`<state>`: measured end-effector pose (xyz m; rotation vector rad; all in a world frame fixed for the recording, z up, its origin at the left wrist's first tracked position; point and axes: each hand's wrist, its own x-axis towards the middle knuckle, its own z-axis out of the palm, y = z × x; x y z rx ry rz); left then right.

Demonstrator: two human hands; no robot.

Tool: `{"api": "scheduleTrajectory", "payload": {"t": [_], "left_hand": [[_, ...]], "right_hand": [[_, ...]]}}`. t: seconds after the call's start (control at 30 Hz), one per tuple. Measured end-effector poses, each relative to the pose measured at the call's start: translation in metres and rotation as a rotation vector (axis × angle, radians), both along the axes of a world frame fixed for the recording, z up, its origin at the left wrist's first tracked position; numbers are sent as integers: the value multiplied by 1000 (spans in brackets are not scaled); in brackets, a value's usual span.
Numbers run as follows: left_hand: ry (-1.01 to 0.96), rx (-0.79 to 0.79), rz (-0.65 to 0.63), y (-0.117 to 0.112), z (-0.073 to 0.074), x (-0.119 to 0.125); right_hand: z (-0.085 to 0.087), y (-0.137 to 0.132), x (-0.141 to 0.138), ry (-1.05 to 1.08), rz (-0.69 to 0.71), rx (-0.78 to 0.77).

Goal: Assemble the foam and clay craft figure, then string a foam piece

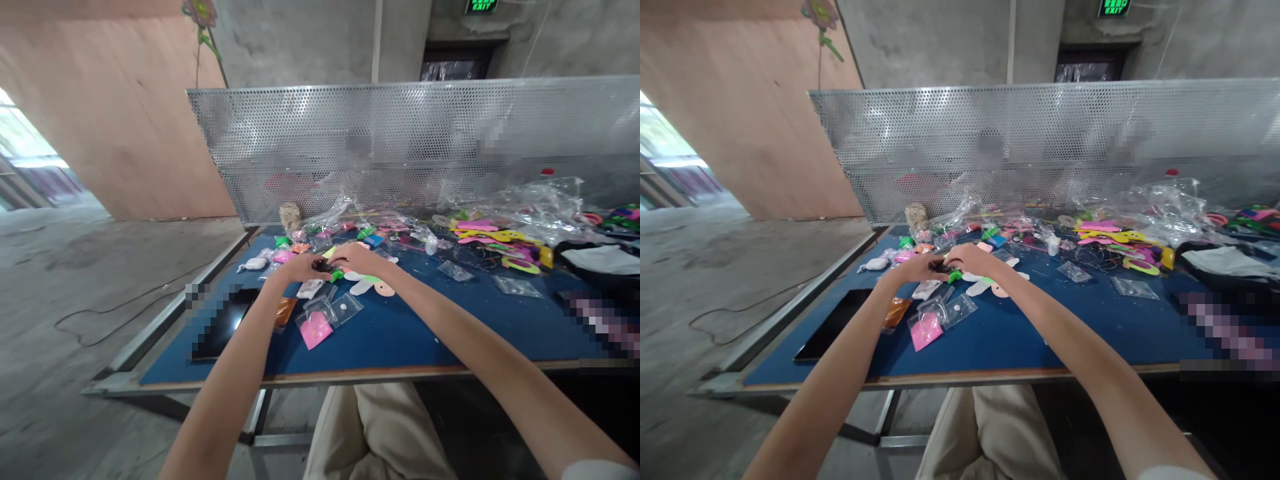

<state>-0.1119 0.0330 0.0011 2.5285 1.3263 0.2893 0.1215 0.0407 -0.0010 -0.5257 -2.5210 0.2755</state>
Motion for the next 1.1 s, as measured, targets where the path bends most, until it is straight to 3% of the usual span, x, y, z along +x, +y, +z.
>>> {"api": "scheduleTrajectory", "payload": {"t": [0.23, 0.3, 0.43, 0.6, 0.67, 0.77, 0.87, 1.1], "left_hand": [[-44, 17, -7, 2, -4, -1], [-36, 19, -13, 3, -5, -1], [-15, 18, -5, 1, -4, 1], [2, 69, 27, -4, -1, 0], [14, 107, 35, -5, 2, -1], [2, 215, 47, -7, 8, -3], [-71, 290, 62, -9, 13, 0], [-296, 241, 46, -21, 14, 21]], "right_hand": [[-10, 21, -14, -135, -39, 260], [-14, 21, -13, -135, -53, 272], [-12, 15, -9, 37, -75, 133], [11, -3, 2, 330, -120, -24], [20, -15, 9, 423, -111, -144], [25, -32, 26, 486, 44, -441], [20, -43, 44, 586, 68, -544], [-5, -28, 61, 1076, -136, -576]]}}
